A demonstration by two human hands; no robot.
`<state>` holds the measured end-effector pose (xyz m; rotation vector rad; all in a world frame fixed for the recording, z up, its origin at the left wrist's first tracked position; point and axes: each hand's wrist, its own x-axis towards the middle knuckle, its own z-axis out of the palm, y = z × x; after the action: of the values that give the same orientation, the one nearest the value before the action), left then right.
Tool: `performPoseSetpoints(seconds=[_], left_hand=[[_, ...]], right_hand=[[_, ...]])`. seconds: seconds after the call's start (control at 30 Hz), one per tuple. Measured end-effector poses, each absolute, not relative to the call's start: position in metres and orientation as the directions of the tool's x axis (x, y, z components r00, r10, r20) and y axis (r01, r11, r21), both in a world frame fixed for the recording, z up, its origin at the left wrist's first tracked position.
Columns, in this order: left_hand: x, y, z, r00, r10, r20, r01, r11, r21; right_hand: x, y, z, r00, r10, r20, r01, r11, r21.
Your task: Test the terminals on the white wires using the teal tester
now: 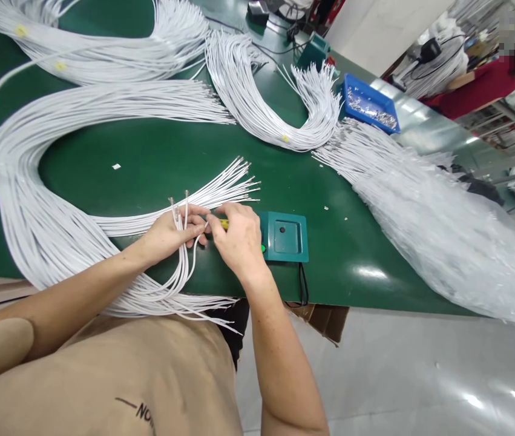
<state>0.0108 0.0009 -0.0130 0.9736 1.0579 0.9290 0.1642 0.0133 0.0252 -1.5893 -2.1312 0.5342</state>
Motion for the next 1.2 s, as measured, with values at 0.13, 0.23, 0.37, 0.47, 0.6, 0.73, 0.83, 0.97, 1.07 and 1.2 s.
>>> performPoseSetpoints(seconds=[0.13, 0.23, 0.37, 0.47, 0.6, 0.73, 0.83, 0.97, 1.07, 1.2], left_hand=[[0.012, 0.002, -0.011, 0.235, 0.923, -0.304, -0.175, 0.348, 0.921], [0.014, 0.003, -0.012, 0.224, 0.915, -0.337, -0.178, 0.378, 0.909], [0.017, 0.005, -0.014, 0.2, 0.902, -0.382, -0.131, 0.411, 0.902], [0.018, 0.005, -0.015, 0.196, 0.898, -0.394, -0.104, 0.419, 0.902], [0.019, 0.005, -0.017, 0.188, 0.896, -0.403, -0.08, 0.423, 0.903], [0.02, 0.005, -0.021, 0.181, 0.904, -0.388, -0.083, 0.408, 0.909], [0.021, 0.005, -0.022, 0.177, 0.905, -0.386, -0.107, 0.407, 0.907], [0.021, 0.005, -0.018, 0.18, 0.896, -0.406, -0.116, 0.429, 0.896], [0.02, 0.005, -0.015, 0.165, 0.892, -0.42, -0.12, 0.441, 0.889], [0.018, 0.005, -0.018, 0.183, 0.902, -0.391, -0.133, 0.417, 0.899]], right_hand=[[0.168, 0.013, 0.022, -0.418, 0.9, 0.124, 0.805, 0.43, -0.409], [0.181, 0.015, 0.024, -0.448, 0.885, 0.125, 0.843, 0.465, -0.271], [0.199, 0.021, 0.026, -0.468, 0.883, 0.03, 0.865, 0.465, -0.189], [0.206, 0.024, 0.024, -0.512, 0.859, 0.001, 0.842, 0.502, -0.195], [0.205, 0.023, 0.022, -0.499, 0.866, 0.034, 0.838, 0.491, -0.238], [0.193, 0.02, 0.024, -0.439, 0.892, 0.112, 0.829, 0.45, -0.333], [0.179, 0.02, 0.023, -0.395, 0.905, 0.159, 0.801, 0.424, -0.423], [0.167, 0.02, 0.017, -0.363, 0.917, 0.166, 0.781, 0.396, -0.483], [0.168, 0.018, 0.015, -0.358, 0.915, 0.183, 0.773, 0.401, -0.492], [0.175, 0.015, 0.021, -0.347, 0.925, 0.154, 0.829, 0.379, -0.41]])
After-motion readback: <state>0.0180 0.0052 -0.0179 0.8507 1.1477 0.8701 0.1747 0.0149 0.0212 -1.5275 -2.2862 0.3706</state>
